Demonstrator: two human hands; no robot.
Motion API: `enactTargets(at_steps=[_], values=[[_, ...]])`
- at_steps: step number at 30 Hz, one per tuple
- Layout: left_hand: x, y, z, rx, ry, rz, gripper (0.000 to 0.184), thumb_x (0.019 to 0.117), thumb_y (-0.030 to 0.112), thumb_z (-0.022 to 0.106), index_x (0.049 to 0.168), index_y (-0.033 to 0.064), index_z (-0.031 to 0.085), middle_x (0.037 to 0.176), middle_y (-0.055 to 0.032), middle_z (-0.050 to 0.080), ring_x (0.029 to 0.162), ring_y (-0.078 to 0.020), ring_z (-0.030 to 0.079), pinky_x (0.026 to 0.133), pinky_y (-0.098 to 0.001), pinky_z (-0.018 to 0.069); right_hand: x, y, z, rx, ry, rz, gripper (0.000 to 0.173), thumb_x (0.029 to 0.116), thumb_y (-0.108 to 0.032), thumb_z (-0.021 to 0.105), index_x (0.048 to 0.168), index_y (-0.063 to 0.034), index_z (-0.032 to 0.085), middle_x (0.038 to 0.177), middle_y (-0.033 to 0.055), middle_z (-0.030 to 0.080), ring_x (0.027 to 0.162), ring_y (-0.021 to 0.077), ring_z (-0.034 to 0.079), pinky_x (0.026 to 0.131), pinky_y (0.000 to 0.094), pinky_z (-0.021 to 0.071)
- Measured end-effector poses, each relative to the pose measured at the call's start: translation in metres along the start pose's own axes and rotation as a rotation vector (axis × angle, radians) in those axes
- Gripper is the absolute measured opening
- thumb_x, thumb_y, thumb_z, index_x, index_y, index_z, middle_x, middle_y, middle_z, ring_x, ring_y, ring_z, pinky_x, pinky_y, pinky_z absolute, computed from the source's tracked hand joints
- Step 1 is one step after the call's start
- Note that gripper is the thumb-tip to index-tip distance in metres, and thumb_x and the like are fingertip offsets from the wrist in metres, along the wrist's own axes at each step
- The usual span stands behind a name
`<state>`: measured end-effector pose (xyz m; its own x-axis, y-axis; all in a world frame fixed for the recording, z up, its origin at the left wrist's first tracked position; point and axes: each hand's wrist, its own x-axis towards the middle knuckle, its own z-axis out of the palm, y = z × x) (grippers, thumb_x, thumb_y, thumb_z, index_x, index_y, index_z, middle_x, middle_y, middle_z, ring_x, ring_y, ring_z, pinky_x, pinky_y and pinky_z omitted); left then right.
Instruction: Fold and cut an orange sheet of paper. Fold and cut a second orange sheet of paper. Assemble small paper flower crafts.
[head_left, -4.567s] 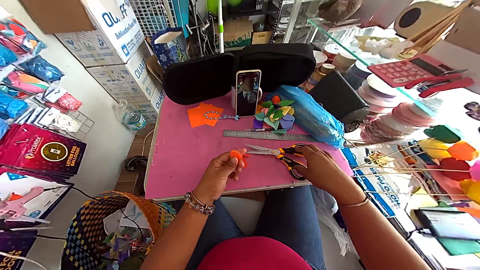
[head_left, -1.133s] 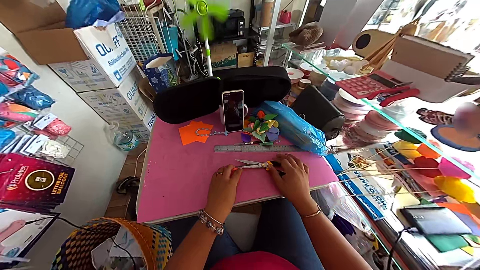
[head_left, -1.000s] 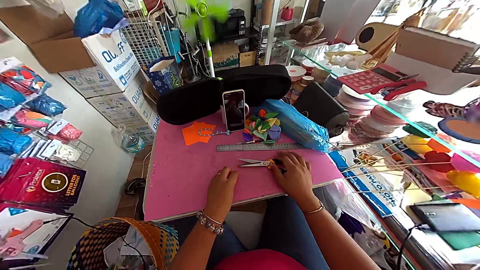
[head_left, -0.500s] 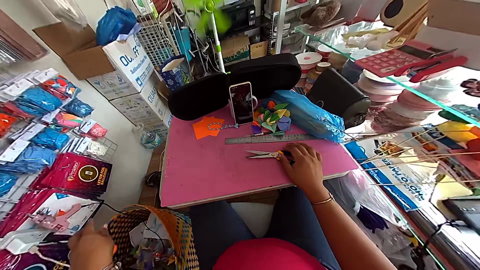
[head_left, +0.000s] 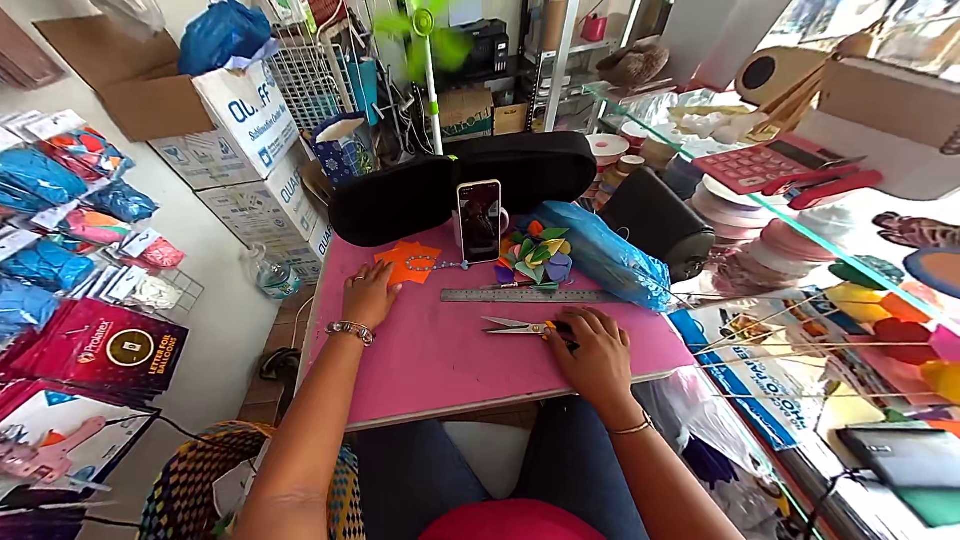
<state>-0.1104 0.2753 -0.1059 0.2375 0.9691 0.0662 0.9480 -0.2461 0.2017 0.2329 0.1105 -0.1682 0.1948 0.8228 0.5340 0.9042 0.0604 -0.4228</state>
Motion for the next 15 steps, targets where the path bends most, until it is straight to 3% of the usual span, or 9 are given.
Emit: enactTargets(at_steps=[3, 11, 15], values=[[0.0, 0.008, 0.004, 0.078, -0.062, -0.031, 0.059, 0.1091, 0.045, 0.041, 0.159, 0.0129, 0.038, 0.162, -0.0124, 0.041, 0.153, -0.0367, 0.03, 0.121, -0.0605, 0.0206, 0.001, 0.002, 0.0, 0.006, 0.007, -0.002, 0.043, 0.0975, -0.044, 0.054, 0.113, -0.0106, 0.076, 0.129, 0.0105, 0.07, 0.128, 0.0408, 0.058, 0.101, 0.0645, 0.0422], [-0.067, 0.022, 0.005, 0.199, -0.067, -0.154, 0.066, 0.1087, 0.048, 0.038, 0.16, 0.0068, 0.032, 0.155, -0.0232, 0.046, 0.148, -0.0409, 0.038, 0.122, -0.0599, 0.0184, -0.002, 0.001, 0.001, 0.016, -0.014, 0.015, 0.043, 0.0984, -0.043, 0.053, 0.114, -0.0094, 0.075, 0.13, 0.0115, 0.07, 0.13, 0.0415, 0.057, 0.103, 0.0641, 0.041], [-0.116, 0.033, 0.013, 0.22, -0.028, -0.142, 0.064, 0.1079, 0.046, 0.041, 0.157, 0.0047, 0.039, 0.153, -0.0242, 0.049, 0.145, -0.0427, 0.041, 0.121, -0.0618, 0.0199, 0.001, -0.002, -0.001, -0.011, -0.044, 0.07, 0.042, 0.098, -0.042, 0.056, 0.115, -0.0086, 0.074, 0.131, 0.0129, 0.069, 0.132, 0.0419, 0.055, 0.104, 0.0644, 0.0397]])
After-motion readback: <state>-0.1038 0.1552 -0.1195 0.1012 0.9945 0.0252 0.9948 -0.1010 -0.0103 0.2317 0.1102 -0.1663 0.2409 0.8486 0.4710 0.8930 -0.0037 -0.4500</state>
